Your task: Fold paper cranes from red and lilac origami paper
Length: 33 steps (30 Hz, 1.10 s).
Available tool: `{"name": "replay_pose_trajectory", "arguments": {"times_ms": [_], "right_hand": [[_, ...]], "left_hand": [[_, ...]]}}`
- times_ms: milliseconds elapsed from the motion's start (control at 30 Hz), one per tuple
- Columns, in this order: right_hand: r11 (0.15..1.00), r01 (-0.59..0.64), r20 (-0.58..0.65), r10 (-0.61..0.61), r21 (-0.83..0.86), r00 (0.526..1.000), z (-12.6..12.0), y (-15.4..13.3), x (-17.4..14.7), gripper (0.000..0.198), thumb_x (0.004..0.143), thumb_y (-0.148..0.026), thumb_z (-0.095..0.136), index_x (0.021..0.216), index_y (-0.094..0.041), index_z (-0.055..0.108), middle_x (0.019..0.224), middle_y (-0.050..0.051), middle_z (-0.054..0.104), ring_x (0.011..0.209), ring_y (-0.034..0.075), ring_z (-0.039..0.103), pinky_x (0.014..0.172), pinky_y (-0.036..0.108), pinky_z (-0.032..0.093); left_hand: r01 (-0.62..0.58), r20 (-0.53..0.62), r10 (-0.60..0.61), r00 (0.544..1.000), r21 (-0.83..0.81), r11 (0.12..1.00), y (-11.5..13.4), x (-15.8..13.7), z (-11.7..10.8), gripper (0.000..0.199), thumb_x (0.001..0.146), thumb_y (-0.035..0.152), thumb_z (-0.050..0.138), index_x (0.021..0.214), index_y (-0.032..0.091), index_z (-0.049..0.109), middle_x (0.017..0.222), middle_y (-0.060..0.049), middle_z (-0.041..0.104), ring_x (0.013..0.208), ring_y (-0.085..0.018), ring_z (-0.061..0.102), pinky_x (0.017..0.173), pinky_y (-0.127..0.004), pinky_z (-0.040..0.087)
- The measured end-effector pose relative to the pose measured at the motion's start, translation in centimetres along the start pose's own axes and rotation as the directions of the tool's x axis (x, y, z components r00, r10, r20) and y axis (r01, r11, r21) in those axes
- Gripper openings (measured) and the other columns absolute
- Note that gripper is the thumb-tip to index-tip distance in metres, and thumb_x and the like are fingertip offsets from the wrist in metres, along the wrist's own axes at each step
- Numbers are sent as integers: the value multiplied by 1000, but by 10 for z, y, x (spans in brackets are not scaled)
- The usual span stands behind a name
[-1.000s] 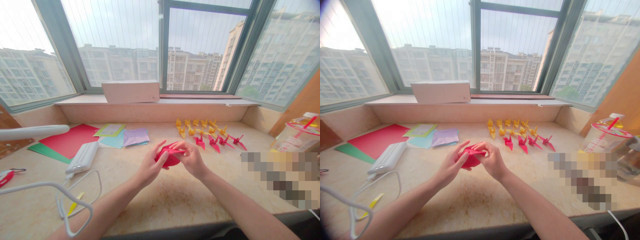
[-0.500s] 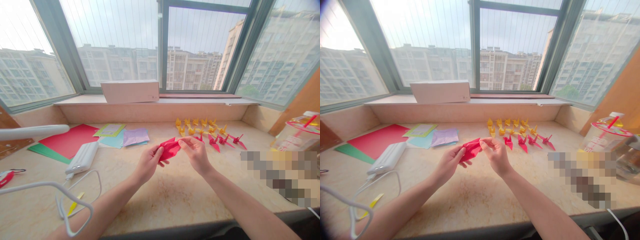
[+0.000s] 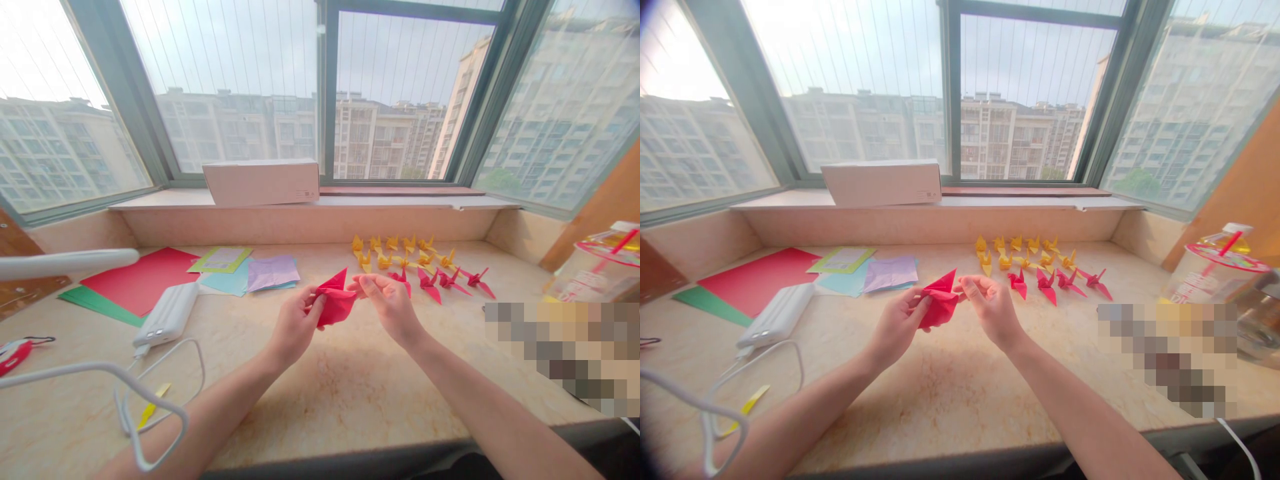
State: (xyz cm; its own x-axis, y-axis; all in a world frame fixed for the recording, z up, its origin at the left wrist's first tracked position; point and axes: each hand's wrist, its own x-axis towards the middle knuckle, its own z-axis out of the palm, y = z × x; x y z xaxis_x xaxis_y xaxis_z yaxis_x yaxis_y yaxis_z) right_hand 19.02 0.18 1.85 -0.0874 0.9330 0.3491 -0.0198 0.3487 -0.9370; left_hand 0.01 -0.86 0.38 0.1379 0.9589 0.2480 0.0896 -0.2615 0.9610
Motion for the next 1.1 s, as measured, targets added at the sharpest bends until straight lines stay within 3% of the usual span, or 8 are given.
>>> {"name": "replay_pose_trajectory", "arguments": {"times_ms": [267,433,633,733,867,1100], "right_hand": [[987,98,76,-89,-127,993,1,1,-7,46,76,-51,75,108,-17,71,104,13,76,100,29,71,87,42,56],[967,101,37,-95,-234,995,3,3,-8,34,81,-48,72,97,-18,75,95,10,78,91,27,73,82,39,57],[976,83,-80,-101,-203,992,-1,8,-2,31,82,-49,69,89,-19,77,90,8,78,84,26,73,80,38,57],[966,110,-60,-127,-233,990,-2,8,-2,29,83,-48,68,86,-20,76,86,7,78,81,24,72,77,36,56],[948,152,-22,-164,-281,986,0,8,-4,27,84,-47,67,85,-20,75,84,6,77,80,23,71,76,35,56],[949,191,41,-187,-252,982,1,8,-6,26,82,-45,71,90,-20,74,87,6,76,82,22,69,80,36,55]], "left_hand": [[14,-19,-13,1000,67,998,3,-1,1,35,90,46,56,106,15,58,77,-9,75,58,-19,70,44,-22,50],[16,-21,-15,1000,79,997,4,-1,1,34,90,44,56,105,14,58,75,-9,75,57,-18,70,44,-22,49],[14,41,-14,999,15,1000,3,-4,4,28,89,41,58,100,15,58,82,-9,75,60,-18,70,48,-22,50],[19,60,-21,998,29,999,5,-6,5,26,86,39,61,96,15,58,86,-11,75,62,-18,71,47,-22,51],[35,112,-36,993,9,999,6,-7,5,39,85,46,63,106,13,60,90,-12,76,68,-21,72,49,-24,52],[-38,65,26,998,195,980,0,-4,4,43,91,52,54,93,12,69,70,-7,72,57,-16,66,49,-21,45]]}}
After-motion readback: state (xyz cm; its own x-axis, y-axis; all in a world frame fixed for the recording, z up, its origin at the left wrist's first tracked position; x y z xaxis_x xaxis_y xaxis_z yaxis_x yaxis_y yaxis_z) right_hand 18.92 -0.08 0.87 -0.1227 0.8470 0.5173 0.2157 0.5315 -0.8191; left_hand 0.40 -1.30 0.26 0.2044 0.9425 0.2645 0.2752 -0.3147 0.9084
